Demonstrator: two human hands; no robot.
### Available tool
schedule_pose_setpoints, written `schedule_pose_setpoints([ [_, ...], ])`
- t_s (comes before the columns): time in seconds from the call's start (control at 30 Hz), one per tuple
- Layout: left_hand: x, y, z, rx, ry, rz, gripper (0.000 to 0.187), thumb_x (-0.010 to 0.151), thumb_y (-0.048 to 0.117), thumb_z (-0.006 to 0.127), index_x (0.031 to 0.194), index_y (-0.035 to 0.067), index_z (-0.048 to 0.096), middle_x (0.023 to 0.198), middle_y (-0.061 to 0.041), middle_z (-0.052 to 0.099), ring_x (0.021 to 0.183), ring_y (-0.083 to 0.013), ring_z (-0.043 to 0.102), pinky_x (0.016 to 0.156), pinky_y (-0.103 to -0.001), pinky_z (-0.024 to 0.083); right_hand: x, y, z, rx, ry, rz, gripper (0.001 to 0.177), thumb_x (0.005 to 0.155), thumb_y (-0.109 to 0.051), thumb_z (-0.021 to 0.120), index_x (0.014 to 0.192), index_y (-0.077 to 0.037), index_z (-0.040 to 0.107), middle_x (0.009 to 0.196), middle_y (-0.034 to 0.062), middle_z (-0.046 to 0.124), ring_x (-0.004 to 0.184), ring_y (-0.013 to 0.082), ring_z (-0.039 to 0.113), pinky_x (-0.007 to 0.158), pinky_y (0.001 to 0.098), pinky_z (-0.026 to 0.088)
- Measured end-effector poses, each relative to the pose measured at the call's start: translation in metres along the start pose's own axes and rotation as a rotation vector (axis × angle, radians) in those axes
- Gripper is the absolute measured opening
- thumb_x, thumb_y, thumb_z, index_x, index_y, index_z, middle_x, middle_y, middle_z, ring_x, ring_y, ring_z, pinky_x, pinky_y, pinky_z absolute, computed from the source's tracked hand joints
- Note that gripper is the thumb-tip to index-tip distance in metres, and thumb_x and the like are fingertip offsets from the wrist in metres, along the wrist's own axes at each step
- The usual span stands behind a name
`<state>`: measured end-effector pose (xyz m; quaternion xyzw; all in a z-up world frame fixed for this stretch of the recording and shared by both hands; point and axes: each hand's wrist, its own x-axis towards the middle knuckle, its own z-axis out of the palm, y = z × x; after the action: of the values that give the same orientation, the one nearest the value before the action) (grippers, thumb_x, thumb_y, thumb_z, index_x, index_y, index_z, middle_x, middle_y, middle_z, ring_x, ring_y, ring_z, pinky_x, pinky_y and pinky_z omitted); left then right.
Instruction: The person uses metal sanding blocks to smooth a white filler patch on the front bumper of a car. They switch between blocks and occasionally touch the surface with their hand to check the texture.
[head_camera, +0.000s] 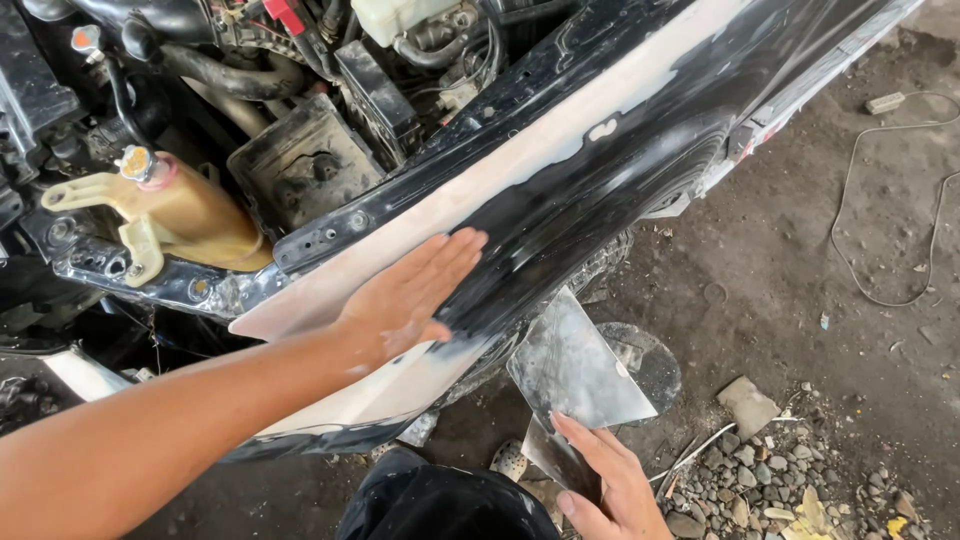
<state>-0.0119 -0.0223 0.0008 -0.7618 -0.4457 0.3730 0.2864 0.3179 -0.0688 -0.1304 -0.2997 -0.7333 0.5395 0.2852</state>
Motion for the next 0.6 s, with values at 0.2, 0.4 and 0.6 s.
schedule_pose_setpoints([
  [0.2,0.102,-0.016,-0.031,0.088,0.099,-0.045,0.116,0.091,0.082,0.027,0.16,-0.009,0.008,0.169,-0.023,0.0,0.154,-0.0367,-0.004,0.121,-0.045,-0.002,-0.016,0.013,0.007,-0.002,0.078,-0.011,0.077,0.082,-0.041,0.069,0.142,0.005,0.059,0.121,0.0257,0.072,0.121,0.0366,0.063,0.107,0.0402,0.043],
  [0.4,0.194,-0.015,-0.046,0.169,0.153,-0.117,0.122,0.088,0.086,0.028,0.161,-0.01,0.009,0.17,-0.023,0.003,0.155,-0.0357,-0.002,0.123,-0.046,-0.004,-0.028,0.024,0.012,-0.008,0.197,-0.002,0.08,0.08,-0.046,0.07,0.141,0.004,0.058,0.117,0.0235,0.069,0.114,0.0351,0.068,0.099,0.0375,0.046],
  [0.6,0.107,-0.009,-0.031,0.143,0.126,-0.056,0.123,0.087,0.086,0.026,0.16,-0.01,0.006,0.169,-0.024,0.002,0.154,-0.037,-0.003,0.121,-0.047,-0.003,-0.024,0.02,0.017,-0.066,0.19,0.078,0.085,0.074,-0.047,0.066,0.144,0.002,0.058,0.102,0.0163,0.069,0.094,0.0276,0.068,0.083,0.0338,0.05],
])
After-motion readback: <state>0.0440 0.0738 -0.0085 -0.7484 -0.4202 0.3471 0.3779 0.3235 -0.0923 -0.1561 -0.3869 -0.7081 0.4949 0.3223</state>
